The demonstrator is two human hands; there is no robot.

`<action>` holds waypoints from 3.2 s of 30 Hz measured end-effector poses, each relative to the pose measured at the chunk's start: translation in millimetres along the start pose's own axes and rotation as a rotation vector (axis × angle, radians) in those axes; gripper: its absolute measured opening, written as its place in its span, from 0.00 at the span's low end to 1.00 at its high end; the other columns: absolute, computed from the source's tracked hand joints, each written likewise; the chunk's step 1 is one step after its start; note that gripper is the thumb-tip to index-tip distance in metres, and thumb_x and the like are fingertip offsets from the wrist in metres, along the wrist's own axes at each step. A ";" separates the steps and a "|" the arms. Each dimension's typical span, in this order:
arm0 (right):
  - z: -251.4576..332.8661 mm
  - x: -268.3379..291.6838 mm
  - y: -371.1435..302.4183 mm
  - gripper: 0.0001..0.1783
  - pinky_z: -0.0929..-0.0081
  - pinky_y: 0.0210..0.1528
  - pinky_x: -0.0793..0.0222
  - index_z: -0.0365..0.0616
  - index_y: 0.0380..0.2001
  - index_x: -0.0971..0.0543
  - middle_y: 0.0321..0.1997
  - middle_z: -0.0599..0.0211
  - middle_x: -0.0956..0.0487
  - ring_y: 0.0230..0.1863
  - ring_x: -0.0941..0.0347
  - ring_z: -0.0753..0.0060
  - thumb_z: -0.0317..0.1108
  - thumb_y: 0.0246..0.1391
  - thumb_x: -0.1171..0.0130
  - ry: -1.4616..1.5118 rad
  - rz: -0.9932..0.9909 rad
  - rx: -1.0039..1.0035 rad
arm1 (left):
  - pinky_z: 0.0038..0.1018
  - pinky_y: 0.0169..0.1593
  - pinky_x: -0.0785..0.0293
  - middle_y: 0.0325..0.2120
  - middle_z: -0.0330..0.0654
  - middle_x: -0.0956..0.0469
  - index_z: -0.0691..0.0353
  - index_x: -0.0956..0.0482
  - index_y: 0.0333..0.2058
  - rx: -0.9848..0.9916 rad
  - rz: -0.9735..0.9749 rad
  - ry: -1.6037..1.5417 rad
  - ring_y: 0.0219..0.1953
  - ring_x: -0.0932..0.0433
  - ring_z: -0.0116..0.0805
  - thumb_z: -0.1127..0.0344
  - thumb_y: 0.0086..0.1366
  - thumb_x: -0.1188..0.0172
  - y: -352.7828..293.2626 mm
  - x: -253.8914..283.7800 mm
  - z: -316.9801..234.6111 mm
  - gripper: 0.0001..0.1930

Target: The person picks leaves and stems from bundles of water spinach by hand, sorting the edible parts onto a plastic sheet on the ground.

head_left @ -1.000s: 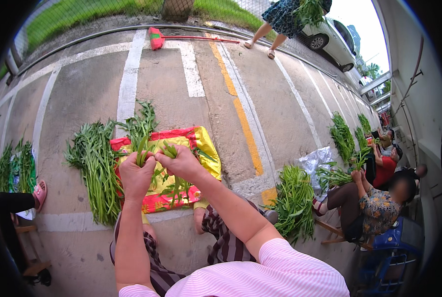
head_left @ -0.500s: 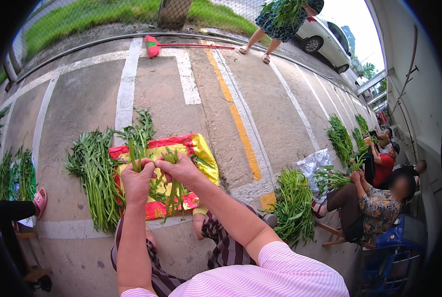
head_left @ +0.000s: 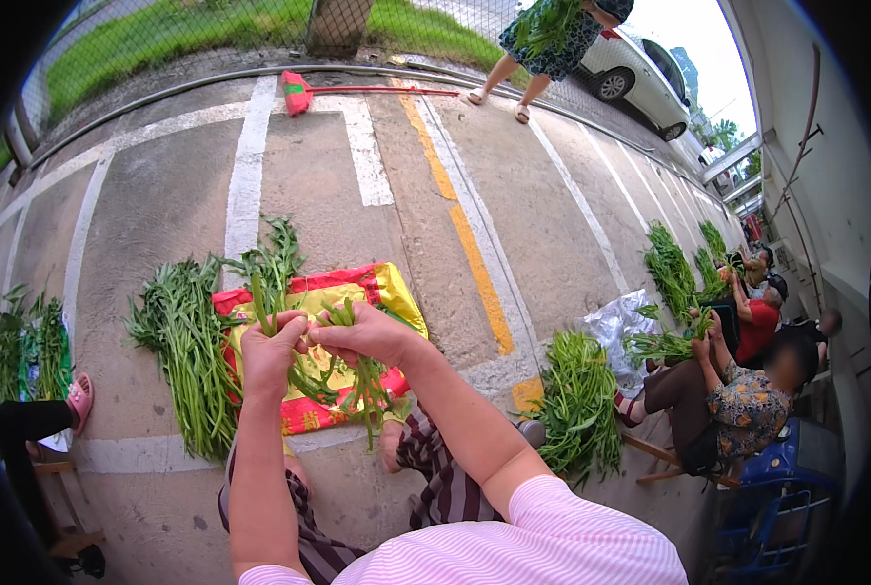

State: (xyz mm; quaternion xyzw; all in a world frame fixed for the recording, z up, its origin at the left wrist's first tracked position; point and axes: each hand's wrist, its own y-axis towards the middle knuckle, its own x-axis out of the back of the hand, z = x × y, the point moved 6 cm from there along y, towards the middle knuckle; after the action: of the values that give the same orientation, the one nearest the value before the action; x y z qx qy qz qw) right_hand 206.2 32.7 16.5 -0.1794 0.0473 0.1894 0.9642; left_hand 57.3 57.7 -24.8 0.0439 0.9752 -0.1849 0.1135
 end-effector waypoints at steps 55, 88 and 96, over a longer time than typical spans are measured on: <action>55.9 18.5 -8.2 0.15 0.76 0.56 0.33 0.42 0.46 0.18 0.49 0.63 0.20 0.55 0.28 0.76 0.39 0.67 0.47 -0.523 -0.643 0.686 | 0.17 0.34 0.31 0.41 0.37 0.18 0.57 0.23 0.45 -0.031 0.247 -0.025 0.33 0.22 0.20 0.67 0.71 0.48 -14.3 -23.3 -11.8 0.08; 26.1 19.9 3.7 0.17 0.86 0.27 0.33 0.41 0.48 0.20 0.19 0.82 0.29 0.20 0.35 0.91 0.41 0.67 0.46 0.014 -0.513 0.244 | 0.17 0.29 0.33 0.37 0.36 0.17 0.57 0.23 0.43 0.029 0.230 0.086 0.29 0.22 0.19 0.66 0.70 0.46 -14.8 -24.8 -0.1 0.07; 13.4 26.2 6.1 0.13 0.83 0.24 0.28 0.43 0.39 0.16 0.25 0.80 0.21 0.24 0.29 0.89 0.42 0.61 0.39 0.041 -0.609 0.134 | 0.16 0.29 0.33 0.37 0.35 0.17 0.56 0.23 0.43 0.050 0.234 0.094 0.30 0.22 0.18 0.65 0.70 0.46 -16.9 -27.8 -0.3 0.07</action>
State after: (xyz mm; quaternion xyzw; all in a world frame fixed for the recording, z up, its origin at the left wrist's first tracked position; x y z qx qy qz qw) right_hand 228.4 52.0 22.8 -0.1251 0.0232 -0.1153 0.9852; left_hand 82.0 41.0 -12.0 0.1690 0.9627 -0.1922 0.0874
